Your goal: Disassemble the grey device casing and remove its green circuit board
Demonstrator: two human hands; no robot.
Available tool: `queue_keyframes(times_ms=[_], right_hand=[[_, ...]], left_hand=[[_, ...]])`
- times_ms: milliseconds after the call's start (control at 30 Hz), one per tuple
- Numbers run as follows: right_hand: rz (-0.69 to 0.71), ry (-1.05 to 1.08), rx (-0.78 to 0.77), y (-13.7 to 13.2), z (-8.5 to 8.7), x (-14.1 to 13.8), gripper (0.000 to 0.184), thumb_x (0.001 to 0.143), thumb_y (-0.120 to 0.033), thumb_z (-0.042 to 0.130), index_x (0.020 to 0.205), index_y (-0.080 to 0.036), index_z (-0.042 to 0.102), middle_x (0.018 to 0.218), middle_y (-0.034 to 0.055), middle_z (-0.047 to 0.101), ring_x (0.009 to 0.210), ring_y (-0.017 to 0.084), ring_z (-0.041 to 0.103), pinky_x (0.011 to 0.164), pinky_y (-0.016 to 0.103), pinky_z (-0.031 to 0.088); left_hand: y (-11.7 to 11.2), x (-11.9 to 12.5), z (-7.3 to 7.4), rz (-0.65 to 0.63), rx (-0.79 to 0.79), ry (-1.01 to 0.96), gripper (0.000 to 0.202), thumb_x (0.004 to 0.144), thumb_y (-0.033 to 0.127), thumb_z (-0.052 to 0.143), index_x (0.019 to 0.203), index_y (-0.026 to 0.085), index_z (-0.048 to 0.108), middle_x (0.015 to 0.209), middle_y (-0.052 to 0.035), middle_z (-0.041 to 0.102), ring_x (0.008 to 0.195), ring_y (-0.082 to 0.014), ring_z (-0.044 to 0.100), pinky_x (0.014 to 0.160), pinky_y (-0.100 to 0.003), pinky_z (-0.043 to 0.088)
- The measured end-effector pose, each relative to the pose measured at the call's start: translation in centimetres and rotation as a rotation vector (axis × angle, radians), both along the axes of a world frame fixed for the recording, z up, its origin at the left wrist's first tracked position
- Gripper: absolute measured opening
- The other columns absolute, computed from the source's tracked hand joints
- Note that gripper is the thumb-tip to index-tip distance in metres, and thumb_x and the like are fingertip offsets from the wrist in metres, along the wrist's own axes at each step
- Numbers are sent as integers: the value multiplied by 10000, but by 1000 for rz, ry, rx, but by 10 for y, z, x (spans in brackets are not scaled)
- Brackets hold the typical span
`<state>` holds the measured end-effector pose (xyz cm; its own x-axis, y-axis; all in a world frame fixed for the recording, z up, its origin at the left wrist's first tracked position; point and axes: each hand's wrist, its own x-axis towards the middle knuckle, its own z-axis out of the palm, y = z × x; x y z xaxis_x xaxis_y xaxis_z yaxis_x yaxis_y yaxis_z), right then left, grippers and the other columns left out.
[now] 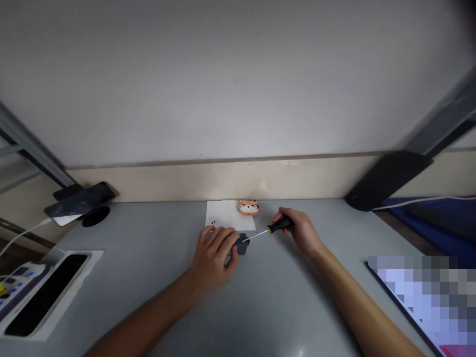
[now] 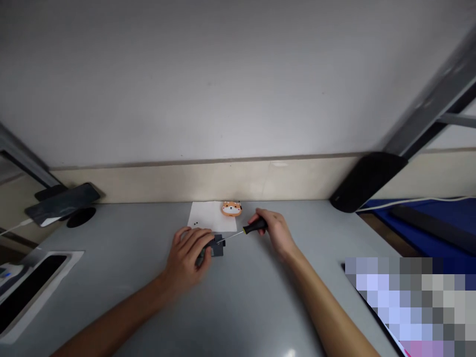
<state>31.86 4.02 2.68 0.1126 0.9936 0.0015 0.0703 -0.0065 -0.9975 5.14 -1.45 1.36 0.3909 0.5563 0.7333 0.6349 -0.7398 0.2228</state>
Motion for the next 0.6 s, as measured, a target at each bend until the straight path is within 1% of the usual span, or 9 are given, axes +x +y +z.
queue_keyframes(times_ms=[100,233,367,433,500,600], right_hand=[[-5,-8,-6,0,-1,1,430,886,-483,590,635,-165,733,543,29,590,480,133,429,552,332,297],[-13,-19,-4,0,-1,2,427,890,-473,588,634,-165,736,534,27,581,490,137,432,569,330,310],[-12,-30,-12,1,-2,4,437,900,-480,583,637,-167,739,493,19,549,489,144,432,573,333,307],[-11,-40,-8,1,-3,5,444,903,-479,576,634,-166,739,499,24,561,487,144,436,574,334,309],[-9,-51,-2,2,-3,6,444,902,-475,575,631,-163,738,509,27,571,484,140,434,571,334,308],[-23,-54,-11,3,-3,6,443,894,-484,580,632,-163,737,482,18,532,481,141,423,554,333,293]], left_hand=[[1,2,-3,30,60,-9,324,895,106,596,1201,212,620,1191,-64,735,1095,-231,679,1065,-467,389],[3,-4,-6,-14,104,72,344,889,77,596,1194,232,639,1204,-62,720,1083,-216,675,1067,-467,402],[7,-14,-8,-81,90,128,398,879,40,569,1221,233,634,1213,-80,694,1046,-213,660,966,-428,471],[8,-16,-8,-109,72,151,424,875,29,559,1244,227,622,1234,-89,678,1059,-222,646,925,-412,488],[8,-17,-7,-112,56,167,428,876,22,552,1248,225,616,1236,-93,668,1057,-230,637,912,-413,491],[6,-15,-3,-95,16,199,412,880,21,535,1231,222,614,1204,-89,664,1030,-232,629,898,-407,493]])
